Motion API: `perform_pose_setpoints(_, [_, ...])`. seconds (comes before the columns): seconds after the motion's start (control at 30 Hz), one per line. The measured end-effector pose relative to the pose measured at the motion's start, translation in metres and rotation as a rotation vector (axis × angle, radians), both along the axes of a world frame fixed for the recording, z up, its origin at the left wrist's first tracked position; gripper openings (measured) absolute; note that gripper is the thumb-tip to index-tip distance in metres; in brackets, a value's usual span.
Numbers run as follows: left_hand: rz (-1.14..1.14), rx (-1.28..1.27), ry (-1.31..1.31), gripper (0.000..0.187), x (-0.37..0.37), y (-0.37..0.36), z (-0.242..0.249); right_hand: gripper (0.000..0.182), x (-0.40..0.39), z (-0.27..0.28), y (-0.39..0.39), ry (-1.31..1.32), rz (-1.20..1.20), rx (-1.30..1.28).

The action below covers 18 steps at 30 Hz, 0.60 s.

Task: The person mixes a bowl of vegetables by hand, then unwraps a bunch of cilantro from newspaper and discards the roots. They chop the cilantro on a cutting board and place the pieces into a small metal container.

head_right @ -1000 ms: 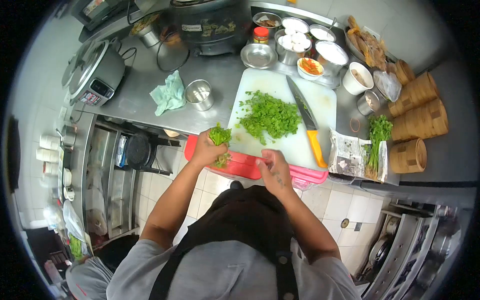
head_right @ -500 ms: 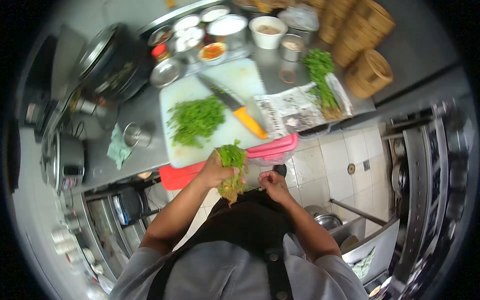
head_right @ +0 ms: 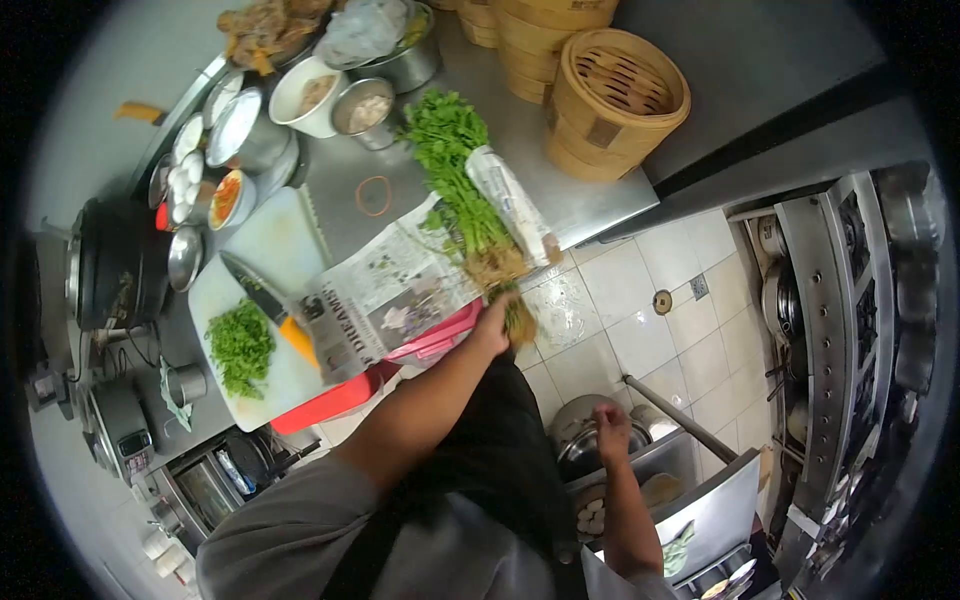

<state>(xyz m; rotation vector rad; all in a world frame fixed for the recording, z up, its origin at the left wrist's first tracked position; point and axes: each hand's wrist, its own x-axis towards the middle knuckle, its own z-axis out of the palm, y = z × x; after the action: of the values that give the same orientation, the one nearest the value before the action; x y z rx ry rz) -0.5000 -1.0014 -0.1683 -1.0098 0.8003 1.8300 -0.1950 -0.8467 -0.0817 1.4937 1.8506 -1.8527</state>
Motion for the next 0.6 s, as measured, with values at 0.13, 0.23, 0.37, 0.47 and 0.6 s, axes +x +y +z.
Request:
perform_pose_setpoints(0.13, [0.015, -0.101, 0.374, 0.057, -0.004, -0.001, -0.176, 0.033, -0.006, 0.026, 0.033, -0.192, -0.084, 0.084])
perform_pose_setpoints(0.23, [-0.543, -0.364, 0.299, 0.078, -0.012, 0.004, -0.065, 0.033, -0.019, 0.019, 0.032, -0.149, 0.206, 0.317])
perform_pose_setpoints(0.37, [-0.666, -0.33, 0.171, 0.094, 0.009, -0.004, 0.083, 0.052, -0.127, 0.071, -0.038, 0.274, 0.639, 0.656])
perform_pose_setpoints(0.47, [-0.307, 0.462, -0.049, 0.103, 0.034, -0.011, 0.082, 0.065, -0.18, 0.078, -0.074, 0.542, 0.974, 0.797])
perform_pose_setpoints(0.6, [-1.078, -0.42, 0.727, 0.1, 0.019, -0.087, 0.119, 0.075, -0.21, 0.025, -0.059, -0.615, 1.783, 0.626])
